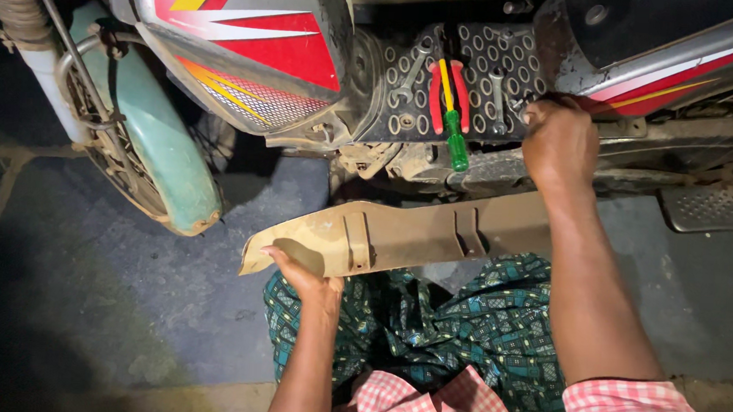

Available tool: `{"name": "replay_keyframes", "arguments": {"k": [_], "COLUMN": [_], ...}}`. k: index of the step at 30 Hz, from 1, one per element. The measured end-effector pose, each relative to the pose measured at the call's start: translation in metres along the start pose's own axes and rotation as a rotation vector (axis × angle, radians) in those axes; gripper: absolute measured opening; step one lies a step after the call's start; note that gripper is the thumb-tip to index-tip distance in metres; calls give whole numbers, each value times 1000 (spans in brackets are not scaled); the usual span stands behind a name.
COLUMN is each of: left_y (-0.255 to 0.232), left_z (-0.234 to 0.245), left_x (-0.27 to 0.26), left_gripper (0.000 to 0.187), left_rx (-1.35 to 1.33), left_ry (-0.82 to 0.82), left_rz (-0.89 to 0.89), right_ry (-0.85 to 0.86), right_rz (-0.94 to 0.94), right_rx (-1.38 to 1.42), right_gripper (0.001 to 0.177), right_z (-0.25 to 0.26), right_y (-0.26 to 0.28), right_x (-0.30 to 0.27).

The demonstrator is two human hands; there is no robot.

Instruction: The person uses a wrench to loosen and remove bolts from the motorcycle's side panel. After detaching the panel, they set it aside and then use a screwdriver to work on the exposed area underneath.

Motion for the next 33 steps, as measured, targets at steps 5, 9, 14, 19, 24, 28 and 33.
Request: {"name": "replay_keyframes", "arguments": {"k": [5, 9, 14, 19, 24, 28, 33], "left_y": [1, 8, 22, 29, 42, 51, 55], "left_z": [-10, -21, -32, -52, -72, -84, -88], "left_x": [-4, 0, -2, -5, -3, -1, 1], "left_gripper": [100, 101, 100, 100, 100, 98, 94], "left_rx": [46, 42, 56, 55, 24, 41, 83], "left_ry": [-35, 32, 27, 84, 149, 125, 102], "left_rz": [-13, -9, 14, -11, 8, -4, 10], "right_ry": [-95, 145, 489, 389, 636, 470, 1], "right_rz": [33, -9, -13, 112, -32, -89, -22], "right_rx": [172, 98, 112, 166, 46, 121, 180], "right_gripper": [22, 28, 18, 17, 21, 19, 17], "right_z": [28, 19, -44, -45, -59, -30, 25], "right_y": [15, 43, 84, 94, 76, 60, 25], "right_x": [-28, -84, -137, -129, -120, -90, -24]}}
Point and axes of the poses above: each hand's wrist, its own x-axis towards the middle knuckle, its own z-axis out of the back of the hand, y = z × x, the point moved 9 cm from there along x, towards the middle knuckle, and after that the axes turned 6 degrees about z, right-handed, at the moved point
